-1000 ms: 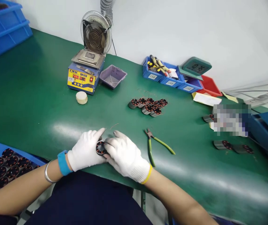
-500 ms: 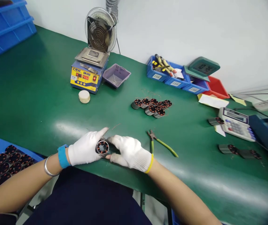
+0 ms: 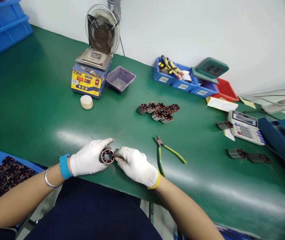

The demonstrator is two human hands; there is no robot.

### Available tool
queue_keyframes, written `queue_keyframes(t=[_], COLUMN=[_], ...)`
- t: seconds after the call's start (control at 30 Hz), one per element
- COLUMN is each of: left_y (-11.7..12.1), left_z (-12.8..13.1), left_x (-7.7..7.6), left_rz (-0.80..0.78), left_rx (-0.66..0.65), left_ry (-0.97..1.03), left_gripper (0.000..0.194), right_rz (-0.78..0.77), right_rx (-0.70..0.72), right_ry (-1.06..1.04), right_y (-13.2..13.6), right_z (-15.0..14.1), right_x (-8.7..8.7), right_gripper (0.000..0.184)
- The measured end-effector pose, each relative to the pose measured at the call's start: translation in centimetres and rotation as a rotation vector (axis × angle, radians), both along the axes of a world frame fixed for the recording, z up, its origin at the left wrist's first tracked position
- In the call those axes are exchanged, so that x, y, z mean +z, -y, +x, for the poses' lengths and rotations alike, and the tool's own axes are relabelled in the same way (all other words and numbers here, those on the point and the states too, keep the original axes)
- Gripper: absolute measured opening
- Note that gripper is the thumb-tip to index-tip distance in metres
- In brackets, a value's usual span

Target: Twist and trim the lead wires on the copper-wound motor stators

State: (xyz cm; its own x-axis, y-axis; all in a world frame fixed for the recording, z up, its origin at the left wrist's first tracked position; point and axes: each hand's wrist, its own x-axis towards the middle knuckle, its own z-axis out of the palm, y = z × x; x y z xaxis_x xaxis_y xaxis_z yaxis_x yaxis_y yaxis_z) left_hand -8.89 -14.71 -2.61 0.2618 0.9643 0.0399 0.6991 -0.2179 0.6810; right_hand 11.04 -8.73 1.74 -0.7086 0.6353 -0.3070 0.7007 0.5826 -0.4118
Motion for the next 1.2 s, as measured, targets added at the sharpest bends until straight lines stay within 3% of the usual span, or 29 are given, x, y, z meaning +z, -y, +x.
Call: queue_keyframes(t=[0.07,0.13,0.17,0.23,0.3,0.37,0.43,0.53,0.6,0.63,0.67,0.73,0.77,0.83,0.87,0.9,0.93,1.03,1.07,1.1,1.13,1.2], left_y=[0.0,-0.1,-0.2,-0.3,0.0,0.7,1.6,2.7,2.9,2.9,2.8,2.5,2.2,1.8,1.7,1.6,1.7,2.4,2.6,2.7,2.8,2.5], left_z=[-0.1,-0.5,-0.8,-1.2,-1.2,-0.7,0.0,0.8,0.7,0.4,0.2,-0.4,-0.5,-0.5,-0.3,-0.1,0.1,0.4,0.4,0.3,0.3,0.4], left_x=[0.9,2.1,2.7,3.7,4.4,5.0,5.6,6.5,6.6,6.4,6.1,5.4,5.0,4.5,4.5,4.6,4.8,5.8,6.1,6.4,6.6,6.4], left_rz=[-0.103,-0.319,-0.475,-0.782,-0.877,-0.690,-0.382,0.045,0.194,0.232,0.244,0.075,-0.150,-0.703,-0.891,-0.950,-0.881,-0.338,-0.166,-0.033,0.060,0.116], left_rx=[0.076,0.152,0.142,0.002,-0.080,0.009,0.038,-0.278,-0.495,-0.497,-0.394,-0.045,0.066,0.048,-0.017,-0.043,-0.021,0.084,0.054,0.013,-0.016,-0.048], left_ry=[0.150,0.364,0.467,0.594,0.655,0.699,0.633,0.351,0.238,0.253,0.313,0.509,0.607,0.741,0.769,0.789,0.799,0.651,0.566,0.482,0.403,0.277], left_gripper=[0.083,0.086,0.079,0.053,0.039,0.038,0.035,0.002,0.012,0.013,0.013,0.023,0.029,0.043,0.044,0.041,0.038,0.013,0.008,0.016,0.019,0.025], right_rz=[-0.079,-0.101,-0.095,-0.069,-0.035,-0.033,-0.151,-0.549,-0.734,-0.725,-0.652,-0.406,-0.287,-0.155,-0.136,-0.131,-0.145,-0.377,-0.492,-0.587,-0.626,-0.509], right_rx=[-0.073,-0.101,-0.095,-0.065,-0.045,-0.078,-0.144,-0.205,-0.186,-0.161,-0.127,-0.061,-0.037,-0.031,-0.050,-0.083,-0.126,-0.260,-0.285,-0.291,-0.277,-0.218], right_ry=[-0.106,-0.227,-0.286,-0.366,-0.371,-0.338,-0.324,-0.322,-0.308,-0.304,-0.307,-0.317,-0.315,-0.275,-0.236,-0.197,-0.166,-0.202,-0.248,-0.287,-0.309,-0.289], right_y=[0.1,0.4,0.6,1.0,1.3,1.3,1.2,0.8,0.7,0.7,0.8,1.1,1.2,1.4,1.4,1.4,1.3,0.9,0.8,0.7,0.7,0.7], right_z=[0.1,0.3,0.4,0.6,0.7,0.6,0.6,0.8,1.0,1.1,1.1,1.1,1.1,0.8,0.7,0.6,0.5,0.5,0.5,0.6,0.6,0.5], right_x=[0.0,0.1,0.3,0.6,0.9,1.0,1.1,1.4,1.9,2.2,2.5,3.1,3.4,3.7,3.7,3.6,3.4,2.7,2.5,2.3,2.3,2.4], right_gripper=[0.015,0.014,0.013,0.013,0.013,0.011,0.010,0.011,0.011,0.010,0.009,0.010,0.010,0.012,0.012,0.012,0.011,0.010,0.011,0.012,0.012,0.011])
